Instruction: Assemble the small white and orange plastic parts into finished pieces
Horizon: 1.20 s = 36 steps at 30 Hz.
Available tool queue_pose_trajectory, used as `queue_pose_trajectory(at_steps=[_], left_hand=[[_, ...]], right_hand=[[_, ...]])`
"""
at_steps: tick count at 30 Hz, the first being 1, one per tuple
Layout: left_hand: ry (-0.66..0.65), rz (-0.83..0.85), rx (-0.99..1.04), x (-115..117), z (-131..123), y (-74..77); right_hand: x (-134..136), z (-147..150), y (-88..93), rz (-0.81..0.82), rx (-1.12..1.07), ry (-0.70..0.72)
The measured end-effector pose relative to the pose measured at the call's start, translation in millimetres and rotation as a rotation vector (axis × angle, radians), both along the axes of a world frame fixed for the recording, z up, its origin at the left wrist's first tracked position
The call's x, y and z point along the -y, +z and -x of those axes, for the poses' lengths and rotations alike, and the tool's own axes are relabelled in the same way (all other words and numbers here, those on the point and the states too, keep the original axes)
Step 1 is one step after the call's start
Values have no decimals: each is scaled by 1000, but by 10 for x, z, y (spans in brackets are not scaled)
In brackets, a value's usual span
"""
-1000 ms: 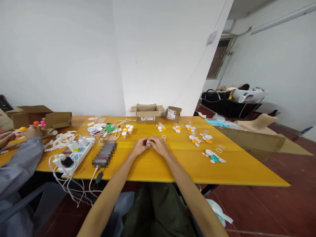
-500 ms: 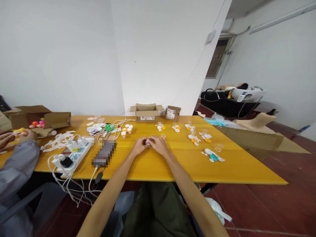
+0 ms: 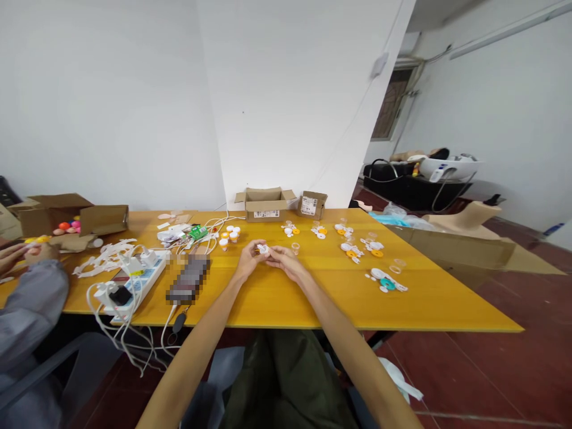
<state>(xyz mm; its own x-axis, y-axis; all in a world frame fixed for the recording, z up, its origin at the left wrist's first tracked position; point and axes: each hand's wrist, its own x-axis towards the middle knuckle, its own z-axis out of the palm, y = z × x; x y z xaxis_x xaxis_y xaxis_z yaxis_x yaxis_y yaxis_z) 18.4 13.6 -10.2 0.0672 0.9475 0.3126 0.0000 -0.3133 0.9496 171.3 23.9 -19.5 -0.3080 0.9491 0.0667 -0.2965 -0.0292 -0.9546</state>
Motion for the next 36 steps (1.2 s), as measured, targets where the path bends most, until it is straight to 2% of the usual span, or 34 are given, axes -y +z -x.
queue_pose_trajectory(at_steps=[8, 18, 23, 29, 36], left_hand=[[11, -5, -59, -2, 18, -1], [45, -4, -51, -24, -3, -14], [75, -2, -64, -1, -11, -3], [124, -11, -85, 2, -22, -8], [120, -38, -102, 19, -19, -9]], right_hand=[[-54, -16, -22, 49, -53, -56], [-29, 33, -3, -43, 32, -165], [-19, 60, -16, -122, 55, -172], [-12, 68, -10, -137, 66, -180], [-1, 76, 14, -174, 74, -237]])
